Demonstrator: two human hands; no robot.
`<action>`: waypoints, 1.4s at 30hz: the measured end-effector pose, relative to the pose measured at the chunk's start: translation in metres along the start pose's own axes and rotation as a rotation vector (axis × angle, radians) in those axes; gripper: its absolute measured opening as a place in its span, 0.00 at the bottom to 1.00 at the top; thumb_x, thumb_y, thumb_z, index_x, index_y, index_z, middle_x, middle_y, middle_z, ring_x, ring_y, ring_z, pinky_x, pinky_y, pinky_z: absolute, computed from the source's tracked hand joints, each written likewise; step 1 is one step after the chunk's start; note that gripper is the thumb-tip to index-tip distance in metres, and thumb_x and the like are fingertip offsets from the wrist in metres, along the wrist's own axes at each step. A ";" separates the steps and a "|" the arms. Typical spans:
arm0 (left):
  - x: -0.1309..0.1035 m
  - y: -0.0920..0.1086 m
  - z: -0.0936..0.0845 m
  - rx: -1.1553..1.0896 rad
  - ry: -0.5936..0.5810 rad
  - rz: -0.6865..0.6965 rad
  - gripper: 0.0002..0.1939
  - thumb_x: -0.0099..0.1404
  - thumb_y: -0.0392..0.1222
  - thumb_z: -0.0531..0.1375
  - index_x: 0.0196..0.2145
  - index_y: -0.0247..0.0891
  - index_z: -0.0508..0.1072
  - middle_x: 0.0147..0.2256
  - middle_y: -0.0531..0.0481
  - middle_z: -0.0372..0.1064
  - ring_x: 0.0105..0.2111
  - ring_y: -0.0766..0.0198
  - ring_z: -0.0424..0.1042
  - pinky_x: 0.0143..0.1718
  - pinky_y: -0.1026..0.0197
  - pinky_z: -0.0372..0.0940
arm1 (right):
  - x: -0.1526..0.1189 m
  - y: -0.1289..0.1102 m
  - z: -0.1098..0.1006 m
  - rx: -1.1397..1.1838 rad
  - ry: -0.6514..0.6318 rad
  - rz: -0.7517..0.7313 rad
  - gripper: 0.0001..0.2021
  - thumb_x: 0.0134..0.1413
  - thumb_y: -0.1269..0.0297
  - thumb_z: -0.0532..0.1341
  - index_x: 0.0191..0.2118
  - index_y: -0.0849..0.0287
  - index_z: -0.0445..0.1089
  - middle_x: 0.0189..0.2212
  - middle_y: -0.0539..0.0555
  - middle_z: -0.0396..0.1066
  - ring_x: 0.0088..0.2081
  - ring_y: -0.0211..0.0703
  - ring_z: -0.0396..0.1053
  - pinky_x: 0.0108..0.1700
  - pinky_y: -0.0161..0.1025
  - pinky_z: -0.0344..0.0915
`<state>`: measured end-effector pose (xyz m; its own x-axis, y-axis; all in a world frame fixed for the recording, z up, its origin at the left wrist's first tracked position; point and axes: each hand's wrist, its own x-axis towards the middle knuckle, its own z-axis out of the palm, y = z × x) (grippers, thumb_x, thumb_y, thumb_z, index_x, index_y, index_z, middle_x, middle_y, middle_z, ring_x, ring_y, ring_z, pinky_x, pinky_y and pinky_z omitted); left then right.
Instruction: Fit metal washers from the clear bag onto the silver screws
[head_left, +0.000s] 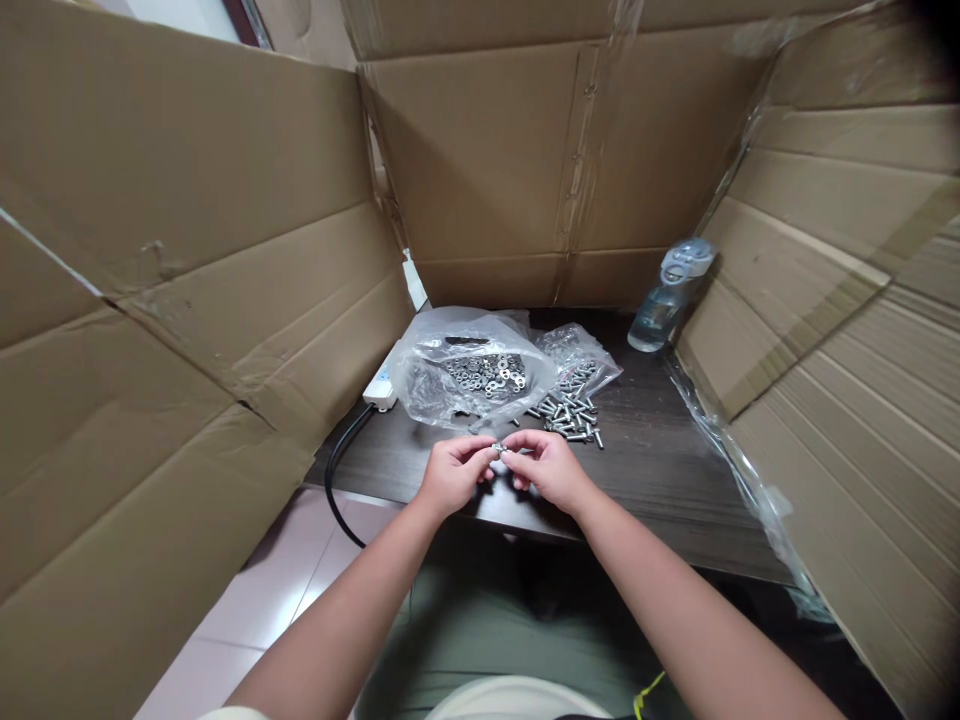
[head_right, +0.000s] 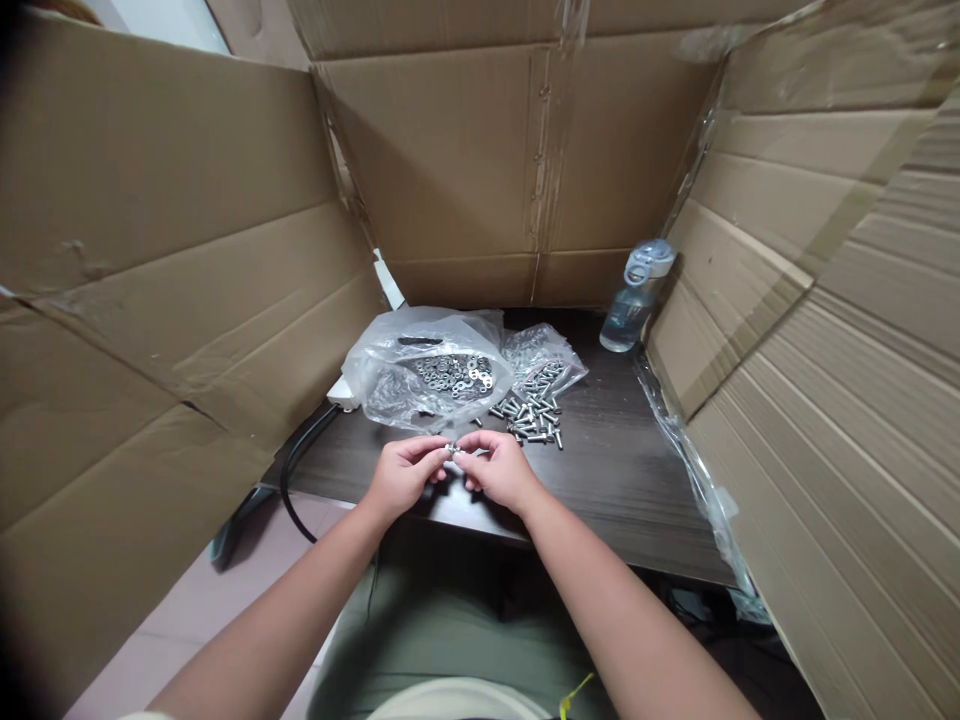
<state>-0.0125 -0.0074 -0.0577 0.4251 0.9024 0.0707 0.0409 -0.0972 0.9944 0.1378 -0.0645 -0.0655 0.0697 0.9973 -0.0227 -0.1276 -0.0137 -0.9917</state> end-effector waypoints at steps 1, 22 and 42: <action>0.000 0.000 0.000 0.004 -0.008 0.005 0.13 0.51 0.42 0.65 0.32 0.31 0.77 0.21 0.49 0.71 0.17 0.70 0.66 0.19 0.68 0.63 | 0.001 0.000 0.001 -0.023 -0.002 0.007 0.14 0.44 0.56 0.64 0.32 0.63 0.69 0.19 0.48 0.67 0.16 0.32 0.62 0.17 0.30 0.58; 0.000 0.002 0.001 -0.028 0.026 -0.020 0.14 0.49 0.44 0.66 0.31 0.31 0.77 0.23 0.47 0.73 0.17 0.69 0.66 0.18 0.67 0.63 | 0.006 0.002 0.003 -0.072 0.015 0.052 0.19 0.50 0.49 0.59 0.23 0.62 0.65 0.11 0.47 0.62 0.13 0.33 0.60 0.16 0.30 0.57; 0.000 0.003 0.001 -0.035 0.032 -0.012 0.15 0.50 0.44 0.65 0.32 0.30 0.77 0.23 0.47 0.72 0.16 0.70 0.66 0.18 0.67 0.62 | 0.005 0.005 0.003 -0.099 -0.003 0.014 0.18 0.51 0.50 0.58 0.23 0.62 0.65 0.13 0.47 0.62 0.15 0.32 0.60 0.17 0.30 0.57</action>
<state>-0.0111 -0.0081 -0.0548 0.3955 0.9165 0.0609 0.0140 -0.0723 0.9973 0.1346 -0.0597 -0.0699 0.0656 0.9972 -0.0366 -0.0301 -0.0347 -0.9989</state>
